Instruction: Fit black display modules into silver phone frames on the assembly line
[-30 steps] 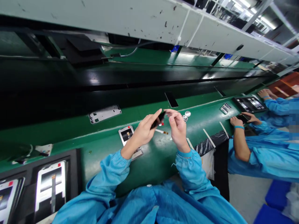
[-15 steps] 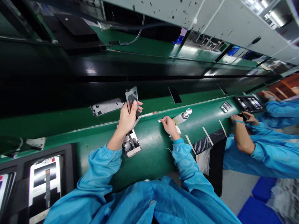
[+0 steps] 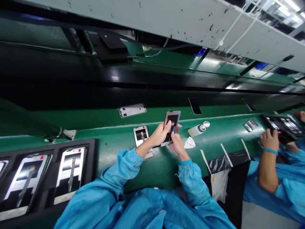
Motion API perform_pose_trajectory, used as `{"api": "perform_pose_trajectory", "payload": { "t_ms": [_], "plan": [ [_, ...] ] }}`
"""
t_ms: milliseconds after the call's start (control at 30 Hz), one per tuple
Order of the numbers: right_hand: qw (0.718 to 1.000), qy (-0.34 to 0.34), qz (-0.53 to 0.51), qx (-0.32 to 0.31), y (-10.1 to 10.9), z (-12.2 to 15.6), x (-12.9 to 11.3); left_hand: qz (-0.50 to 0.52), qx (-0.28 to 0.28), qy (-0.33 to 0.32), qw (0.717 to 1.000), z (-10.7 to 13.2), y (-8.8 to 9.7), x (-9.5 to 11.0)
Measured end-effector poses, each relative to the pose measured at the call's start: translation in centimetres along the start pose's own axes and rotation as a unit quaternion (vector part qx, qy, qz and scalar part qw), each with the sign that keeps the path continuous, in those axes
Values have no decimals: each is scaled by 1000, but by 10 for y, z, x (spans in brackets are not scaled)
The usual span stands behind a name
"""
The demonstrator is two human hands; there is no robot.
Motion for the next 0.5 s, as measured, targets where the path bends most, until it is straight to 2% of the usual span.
{"api": "perform_pose_trajectory", "payload": {
  "t_ms": [33,100,233,300,333,400,500],
  "plan": [
    [1000,-4,-25,-18,-4,3,-3,-21,2,-3,1000,-2,8,2],
    [994,-30,-95,-50,-7,11,-4,-75,35,-14,996,-9,46,9],
    [956,-121,-253,-88,-5,31,16,-204,192,-3,960,-8,174,23],
    [946,-148,-276,-82,-3,39,30,-247,236,37,939,3,223,17],
    [944,-155,-282,-75,-3,42,36,-261,244,55,932,8,240,12],
    [941,-156,-293,-68,-4,45,44,-279,244,70,926,17,258,-1],
    [939,-144,-303,-82,-9,41,46,-285,217,31,933,19,262,-12]
  ]
}}
Point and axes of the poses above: each hand's wrist, its own z-axis away from the middle knuckle, its own y-axis out of the back of the hand, x = y × z, the point moved 9 cm from there along -z, towards the middle knuckle, and after that the axes turned 15 degrees about z, right-handed, at the moved point
